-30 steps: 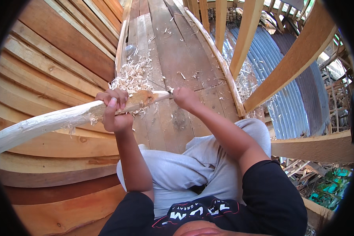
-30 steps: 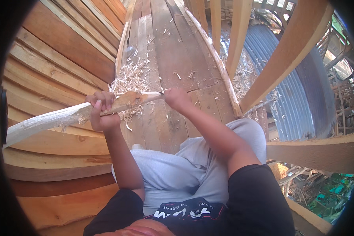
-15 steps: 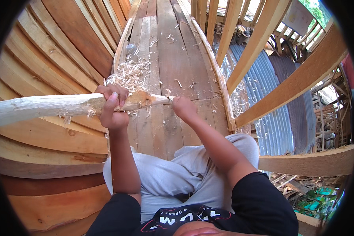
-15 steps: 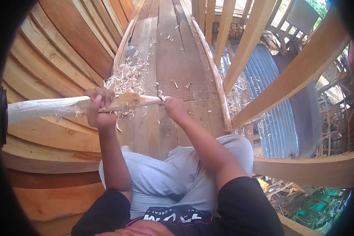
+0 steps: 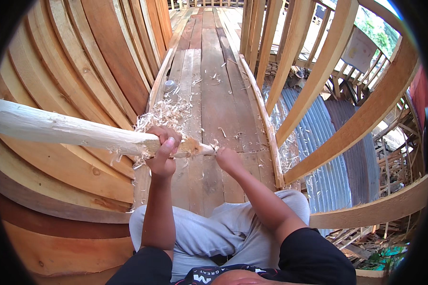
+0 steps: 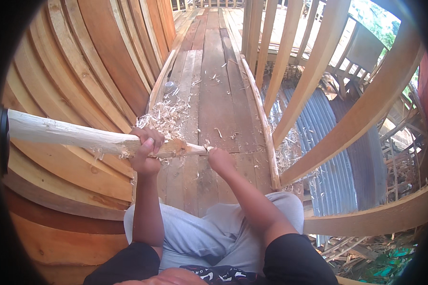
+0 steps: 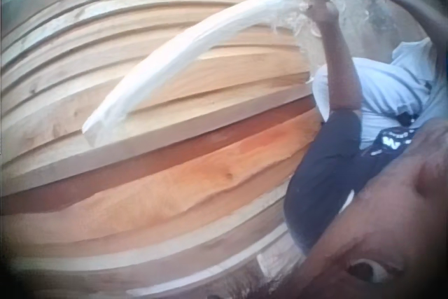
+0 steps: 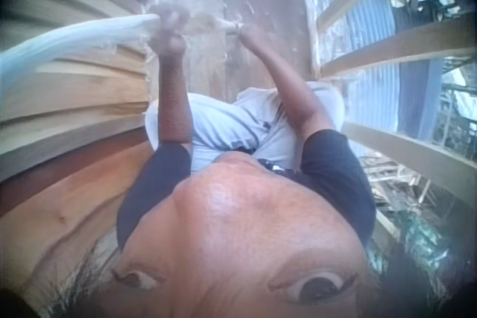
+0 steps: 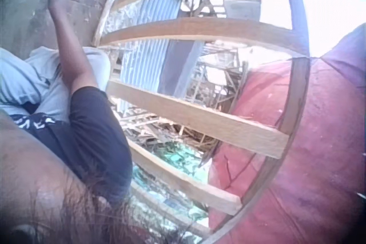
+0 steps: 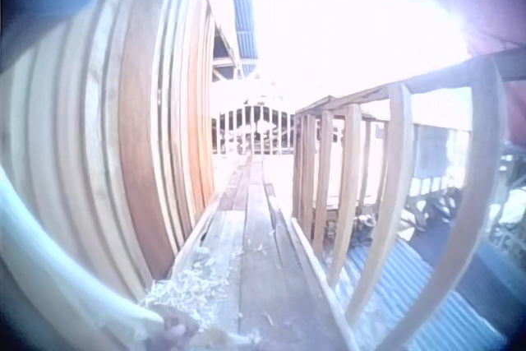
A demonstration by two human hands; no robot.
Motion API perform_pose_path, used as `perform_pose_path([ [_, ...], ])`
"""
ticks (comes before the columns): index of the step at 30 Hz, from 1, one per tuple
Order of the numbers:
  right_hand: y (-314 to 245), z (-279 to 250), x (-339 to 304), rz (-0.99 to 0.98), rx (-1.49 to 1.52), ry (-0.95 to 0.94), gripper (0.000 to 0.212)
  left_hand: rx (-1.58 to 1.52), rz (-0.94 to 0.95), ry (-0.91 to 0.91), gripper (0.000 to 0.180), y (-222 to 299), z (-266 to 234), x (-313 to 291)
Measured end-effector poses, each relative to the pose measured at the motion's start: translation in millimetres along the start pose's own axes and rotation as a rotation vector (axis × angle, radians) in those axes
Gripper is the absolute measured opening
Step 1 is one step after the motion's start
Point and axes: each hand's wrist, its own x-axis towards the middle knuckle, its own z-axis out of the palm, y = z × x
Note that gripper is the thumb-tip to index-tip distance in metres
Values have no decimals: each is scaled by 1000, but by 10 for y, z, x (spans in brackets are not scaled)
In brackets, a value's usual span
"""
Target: The person sits inside a wooden boat hull and uses a knife to carve a long, curved piece of wood. They repeatedly shave off thin layers of wood, creating shavings that accumulate on the floor.
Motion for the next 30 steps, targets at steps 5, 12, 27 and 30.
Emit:
perform_pose_path([
  [5,-856,-602,-557,22,12,-86,56,8,12,-17,15,56,-155,-30],
  [12,85,-3,-65,15,73,59,56,2,-16,47,15,-30,-29,-23],
  [27,-111,-34,-94,119,-16,40,57,-51,13,-32,14,-28,-165,32],
  [30,-416,-275,-342,32,13,24,58,-75,-14,-9,13,-12,-196,19],
])
